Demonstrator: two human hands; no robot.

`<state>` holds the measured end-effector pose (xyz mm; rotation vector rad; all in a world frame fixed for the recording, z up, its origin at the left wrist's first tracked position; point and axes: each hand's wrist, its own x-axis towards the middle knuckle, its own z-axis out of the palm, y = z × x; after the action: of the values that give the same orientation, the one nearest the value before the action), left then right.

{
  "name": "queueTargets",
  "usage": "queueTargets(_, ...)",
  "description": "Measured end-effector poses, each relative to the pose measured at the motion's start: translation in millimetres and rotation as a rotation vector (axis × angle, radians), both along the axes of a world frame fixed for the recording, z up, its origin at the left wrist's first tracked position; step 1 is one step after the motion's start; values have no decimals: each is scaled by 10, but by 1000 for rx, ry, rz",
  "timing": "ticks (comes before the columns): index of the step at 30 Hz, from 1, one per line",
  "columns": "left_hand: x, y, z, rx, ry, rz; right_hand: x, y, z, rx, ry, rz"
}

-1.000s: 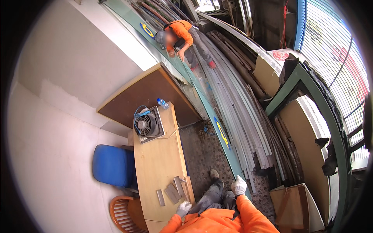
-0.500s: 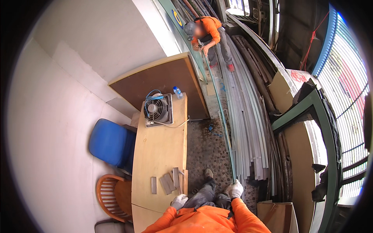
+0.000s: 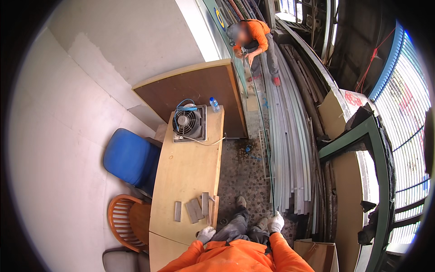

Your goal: The person sands the edges of a large glass pane, then attaches metal corner brackets and a long metal frame piece to the glass. A coworker assists by holding the frame and handing over parts.

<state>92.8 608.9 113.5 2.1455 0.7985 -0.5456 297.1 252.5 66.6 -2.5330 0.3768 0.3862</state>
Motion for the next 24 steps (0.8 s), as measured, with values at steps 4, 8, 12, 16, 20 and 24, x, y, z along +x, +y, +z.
queueTargets(4, -24, 68, -56, 20, 4, -9, -24, -10, 81, 21, -18, 23)
queueTargets(8, 49, 44, 17, 8, 7, 7, 7, 4, 101, 22, 9, 11)
queueTargets(12, 19, 77, -114, -25, 42, 5, -109, 55, -181, -41, -100, 62)
queueTargets(16, -49, 161, -205, -36, 22, 11, -101, 214, -246, -49, 32, 113)
queueTargets(20, -51, 218, -211, -47, 44, 11, -144, 260, -290, -50, 39, 118)
queueTargets(24, -75, 256, -204, 23, 15, -25, -118, 246, -271, -28, 50, 104)
